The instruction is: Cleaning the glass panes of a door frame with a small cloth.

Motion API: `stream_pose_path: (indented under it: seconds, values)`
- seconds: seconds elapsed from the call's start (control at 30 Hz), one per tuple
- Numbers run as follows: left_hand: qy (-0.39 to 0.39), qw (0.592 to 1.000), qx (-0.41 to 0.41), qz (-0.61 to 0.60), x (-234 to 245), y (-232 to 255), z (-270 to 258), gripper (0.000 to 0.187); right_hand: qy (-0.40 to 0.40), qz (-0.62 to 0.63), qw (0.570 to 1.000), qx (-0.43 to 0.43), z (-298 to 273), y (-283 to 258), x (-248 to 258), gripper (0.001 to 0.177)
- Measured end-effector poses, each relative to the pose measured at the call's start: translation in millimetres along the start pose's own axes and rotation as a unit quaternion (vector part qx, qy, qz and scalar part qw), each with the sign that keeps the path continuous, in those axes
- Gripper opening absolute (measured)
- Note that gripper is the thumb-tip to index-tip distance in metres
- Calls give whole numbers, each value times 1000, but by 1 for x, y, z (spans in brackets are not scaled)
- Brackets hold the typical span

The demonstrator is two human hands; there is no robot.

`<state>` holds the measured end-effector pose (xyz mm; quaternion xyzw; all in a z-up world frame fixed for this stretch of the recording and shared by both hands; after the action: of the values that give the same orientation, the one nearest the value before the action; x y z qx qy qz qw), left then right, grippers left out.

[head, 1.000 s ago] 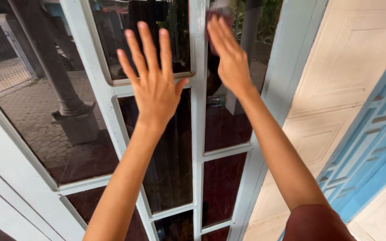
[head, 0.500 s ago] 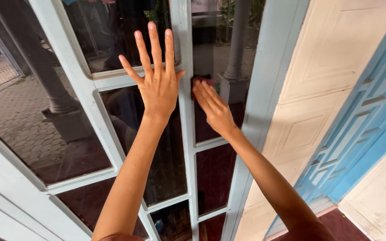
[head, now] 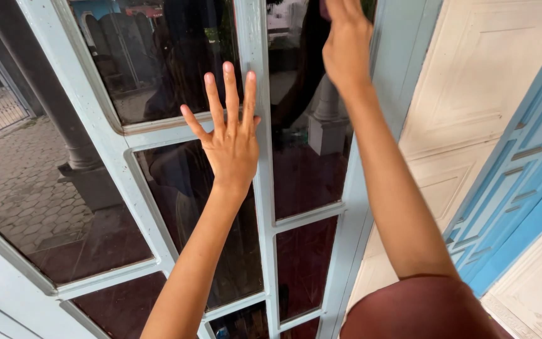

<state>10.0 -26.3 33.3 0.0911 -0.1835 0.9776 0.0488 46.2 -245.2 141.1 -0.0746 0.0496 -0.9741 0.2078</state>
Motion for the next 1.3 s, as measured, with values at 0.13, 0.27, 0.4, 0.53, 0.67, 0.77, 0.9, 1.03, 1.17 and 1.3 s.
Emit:
stream_pose_path:
  seconds: [0.13,0.27,0.4,0.53,0.67,0.77,0.9,1.03,1.17,1.3]
  values:
    - [14,1000,2,-14,0,2,-2,90,-32,0,998,48,-98,-42,-1,55]
    - [32,999,4,11,0,3,-3,92,-75,-8,988,133,-179,-37,-12,52]
    - [29,1000,2,-3,1,6,-2,94,-105,-12,986,132,-107,-19,9,59]
    - [34,999,7,10,0,5,-4,96,-71,-83,994,-18,-8,76,0,61]
    - [39,999,10,-10,1,7,-6,95,-20,-106,991,-83,-4,113,-9,38]
    - [35,999,15,-27,5,6,-3,93,-13,38,999,-7,-85,-19,33,76]
    - [40,998,24,-37,4,10,-4,92,-42,29,998,31,-227,20,-4,59]
    - [46,998,37,36,4,10,-3,93,-80,-14,995,66,-244,19,2,63]
    - [54,997,40,-31,3,10,-4,90,-51,6,998,32,-145,6,15,67]
    - [46,998,39,-12,0,11,-6,90,-4,-9,1000,15,-30,37,13,73]
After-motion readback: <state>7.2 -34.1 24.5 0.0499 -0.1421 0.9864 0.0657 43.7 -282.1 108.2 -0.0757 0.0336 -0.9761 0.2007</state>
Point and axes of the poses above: each hand's wrist, its own z-axis towards the middle knuckle, its own x-axis out of the back of the hand, y = z × x, the point moved 4 cm from there along z, towards the middle knuckle, and after that the axes turned 11 degrees about -x, right-handed, at the moved point
